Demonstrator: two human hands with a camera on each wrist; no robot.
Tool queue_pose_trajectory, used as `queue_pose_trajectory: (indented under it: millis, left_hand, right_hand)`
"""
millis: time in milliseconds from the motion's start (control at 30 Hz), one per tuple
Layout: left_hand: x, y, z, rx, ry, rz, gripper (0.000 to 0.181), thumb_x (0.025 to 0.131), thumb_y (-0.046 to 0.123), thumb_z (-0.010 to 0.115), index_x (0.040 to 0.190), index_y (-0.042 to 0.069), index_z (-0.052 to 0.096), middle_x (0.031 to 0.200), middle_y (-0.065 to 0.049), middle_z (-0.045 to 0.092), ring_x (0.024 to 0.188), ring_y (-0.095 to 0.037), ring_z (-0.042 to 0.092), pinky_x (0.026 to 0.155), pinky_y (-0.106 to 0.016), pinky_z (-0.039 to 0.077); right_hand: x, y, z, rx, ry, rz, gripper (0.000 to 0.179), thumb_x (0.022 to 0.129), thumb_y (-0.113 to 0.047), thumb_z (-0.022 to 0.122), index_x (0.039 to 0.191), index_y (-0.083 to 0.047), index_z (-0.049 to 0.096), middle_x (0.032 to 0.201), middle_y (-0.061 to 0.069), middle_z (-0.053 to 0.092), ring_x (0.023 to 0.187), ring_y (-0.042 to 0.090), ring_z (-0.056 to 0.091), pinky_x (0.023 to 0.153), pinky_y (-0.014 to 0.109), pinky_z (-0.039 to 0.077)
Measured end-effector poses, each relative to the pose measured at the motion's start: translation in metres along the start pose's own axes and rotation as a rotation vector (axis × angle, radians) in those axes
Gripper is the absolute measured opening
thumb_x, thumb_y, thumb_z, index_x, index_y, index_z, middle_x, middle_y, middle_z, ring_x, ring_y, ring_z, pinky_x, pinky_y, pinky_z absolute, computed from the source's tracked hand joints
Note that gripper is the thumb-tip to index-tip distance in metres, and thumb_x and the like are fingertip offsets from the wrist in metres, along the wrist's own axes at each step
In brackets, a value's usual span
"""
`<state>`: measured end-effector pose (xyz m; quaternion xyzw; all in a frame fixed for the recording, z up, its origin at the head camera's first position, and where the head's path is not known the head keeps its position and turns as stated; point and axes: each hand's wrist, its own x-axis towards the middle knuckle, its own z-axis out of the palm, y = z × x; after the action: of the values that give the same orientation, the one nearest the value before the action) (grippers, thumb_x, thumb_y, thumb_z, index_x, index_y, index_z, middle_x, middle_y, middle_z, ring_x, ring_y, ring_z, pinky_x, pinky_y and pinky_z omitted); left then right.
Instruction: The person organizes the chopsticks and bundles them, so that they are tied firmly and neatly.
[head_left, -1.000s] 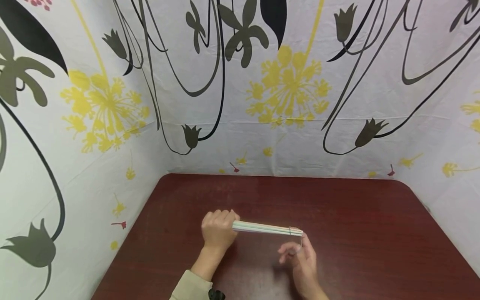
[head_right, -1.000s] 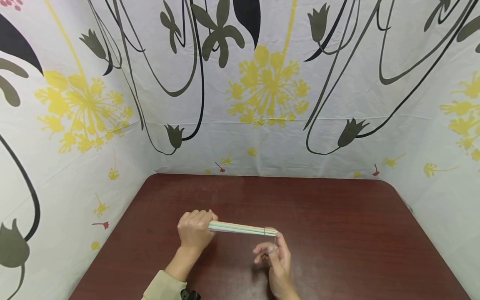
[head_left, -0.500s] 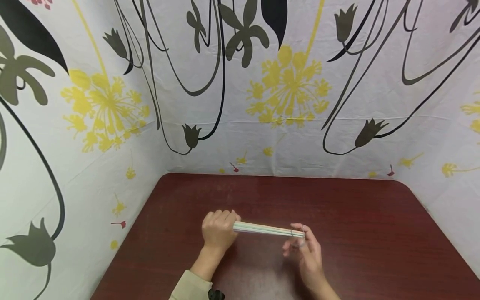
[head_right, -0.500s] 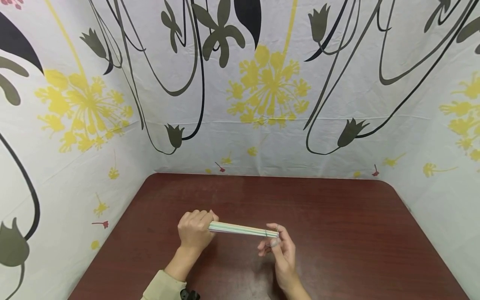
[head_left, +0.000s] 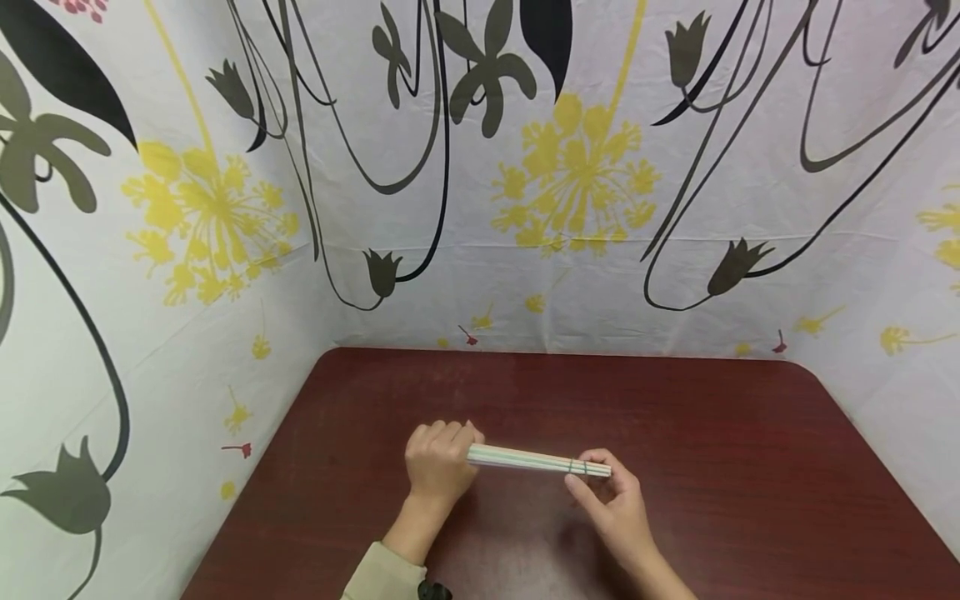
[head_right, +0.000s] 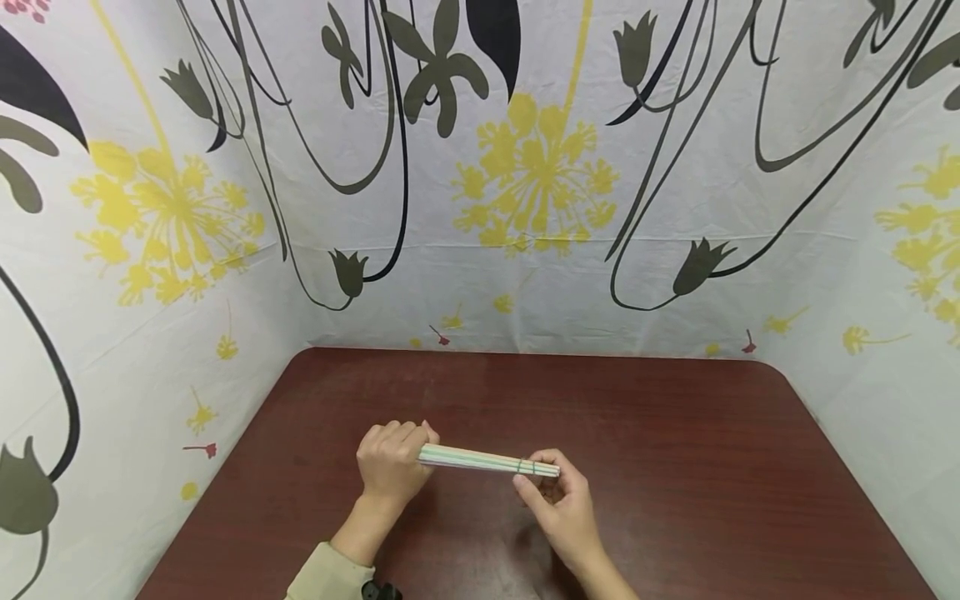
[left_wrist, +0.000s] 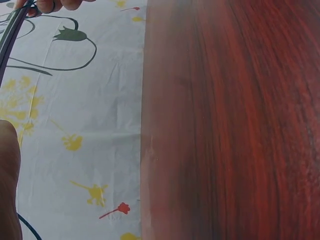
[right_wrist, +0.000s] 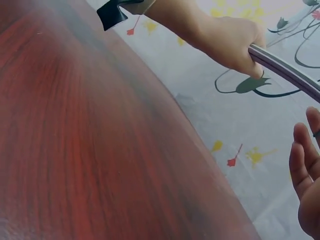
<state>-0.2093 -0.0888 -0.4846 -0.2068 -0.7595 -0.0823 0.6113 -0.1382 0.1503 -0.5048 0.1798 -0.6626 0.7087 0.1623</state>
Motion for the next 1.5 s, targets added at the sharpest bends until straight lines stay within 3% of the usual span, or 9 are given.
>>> queue_pose_trajectory:
  millis: [400, 600, 700, 867, 1067, 1200, 1367, 1433, 1500]
  left_hand:
    - [-0.001, -0.005, 0.0, 0.006, -0.009, -0.02, 0.035, 0.08, 0.011, 0.055, 0.049, 0.014, 0.039, 0.044, 0.004, 0.039, 0.039, -0.015, 0.031, 0.041, -0.029, 0.026]
    - [-0.001, -0.008, 0.0, 0.016, -0.01, -0.024, 0.033, 0.075, 0.01, 0.059, 0.049, 0.014, 0.038, 0.044, 0.003, 0.038, 0.038, -0.016, 0.031, 0.041, -0.03, 0.026]
    - [-0.002, -0.012, -0.001, 0.034, -0.004, -0.043, 0.032, 0.072, 0.01, 0.059, 0.05, 0.014, 0.038, 0.044, 0.003, 0.037, 0.038, -0.016, 0.031, 0.041, -0.03, 0.026]
    - [-0.002, -0.017, -0.001, 0.055, 0.001, -0.069, 0.033, 0.075, 0.01, 0.058, 0.05, 0.014, 0.037, 0.044, 0.003, 0.038, 0.038, -0.017, 0.031, 0.041, -0.031, 0.027]
    - [-0.004, -0.017, -0.001, 0.048, 0.005, -0.083, 0.033, 0.071, 0.01, 0.059, 0.049, 0.015, 0.035, 0.043, 0.004, 0.036, 0.038, -0.016, 0.029, 0.04, -0.03, 0.025]
    - [-0.004, -0.018, -0.001, 0.042, 0.005, -0.086, 0.035, 0.074, 0.009, 0.057, 0.049, 0.015, 0.033, 0.043, 0.004, 0.035, 0.038, -0.015, 0.028, 0.041, -0.029, 0.025]
    - [-0.003, -0.018, -0.001, 0.029, 0.009, -0.094, 0.033, 0.069, 0.009, 0.06, 0.048, 0.016, 0.034, 0.043, 0.004, 0.035, 0.038, -0.015, 0.028, 0.041, -0.029, 0.024]
    - [-0.003, -0.018, -0.001, 0.025, 0.007, -0.098, 0.033, 0.069, 0.009, 0.059, 0.048, 0.016, 0.034, 0.043, 0.004, 0.035, 0.038, -0.015, 0.028, 0.041, -0.029, 0.024]
    - [-0.004, -0.018, -0.001, 0.02, 0.008, -0.099, 0.033, 0.069, 0.009, 0.059, 0.049, 0.016, 0.033, 0.043, 0.005, 0.034, 0.038, -0.015, 0.027, 0.041, -0.029, 0.024]
  right_hand:
    - [-0.004, 0.005, 0.006, 0.094, 0.037, -0.071, 0.021, 0.086, 0.022, 0.056, 0.104, 0.013, 0.053, 0.089, -0.003, 0.068, 0.068, 0.012, 0.065, 0.058, 0.026, 0.054]
    - [-0.006, 0.008, 0.008, 0.06, 0.096, -0.032, 0.023, 0.086, 0.021, 0.059, 0.106, 0.01, 0.057, 0.082, 0.001, 0.069, 0.065, 0.011, 0.065, 0.057, 0.024, 0.053]
    - [-0.009, 0.009, 0.01, 0.05, 0.13, -0.002, 0.025, 0.088, 0.019, 0.059, 0.11, 0.011, 0.05, 0.081, 0.002, 0.068, 0.066, 0.012, 0.065, 0.058, 0.023, 0.053]
    - [-0.013, 0.012, 0.009, 0.054, 0.109, 0.015, 0.007, 0.099, 0.011, 0.048, 0.105, 0.014, 0.045, 0.078, 0.007, 0.066, 0.06, 0.017, 0.061, 0.056, 0.026, 0.052]
    - [-0.013, 0.011, 0.009, -0.128, 0.019, 0.129, 0.009, 0.102, 0.0, 0.052, 0.096, 0.006, 0.056, 0.067, 0.008, 0.065, 0.054, 0.022, 0.06, 0.055, 0.029, 0.051]
    - [-0.012, 0.013, 0.001, -0.196, -0.111, 0.088, 0.005, 0.099, 0.0, 0.057, 0.093, 0.001, 0.057, 0.067, 0.003, 0.068, 0.06, 0.02, 0.064, 0.059, 0.027, 0.051]
    - [-0.008, 0.019, -0.013, 0.048, -0.335, 0.128, 0.006, 0.097, 0.007, 0.055, 0.096, 0.008, 0.05, 0.081, 0.015, 0.073, 0.075, 0.018, 0.072, 0.064, 0.033, 0.058]
    - [-0.008, 0.021, -0.017, 0.161, -0.409, 0.201, 0.011, 0.097, 0.008, 0.053, 0.096, 0.013, 0.044, 0.085, 0.021, 0.072, 0.072, 0.017, 0.073, 0.06, 0.036, 0.059]
    - [-0.009, 0.022, -0.018, 0.188, -0.428, 0.256, 0.015, 0.097, 0.007, 0.053, 0.095, 0.015, 0.041, 0.084, 0.022, 0.072, 0.063, 0.014, 0.072, 0.053, 0.037, 0.057]
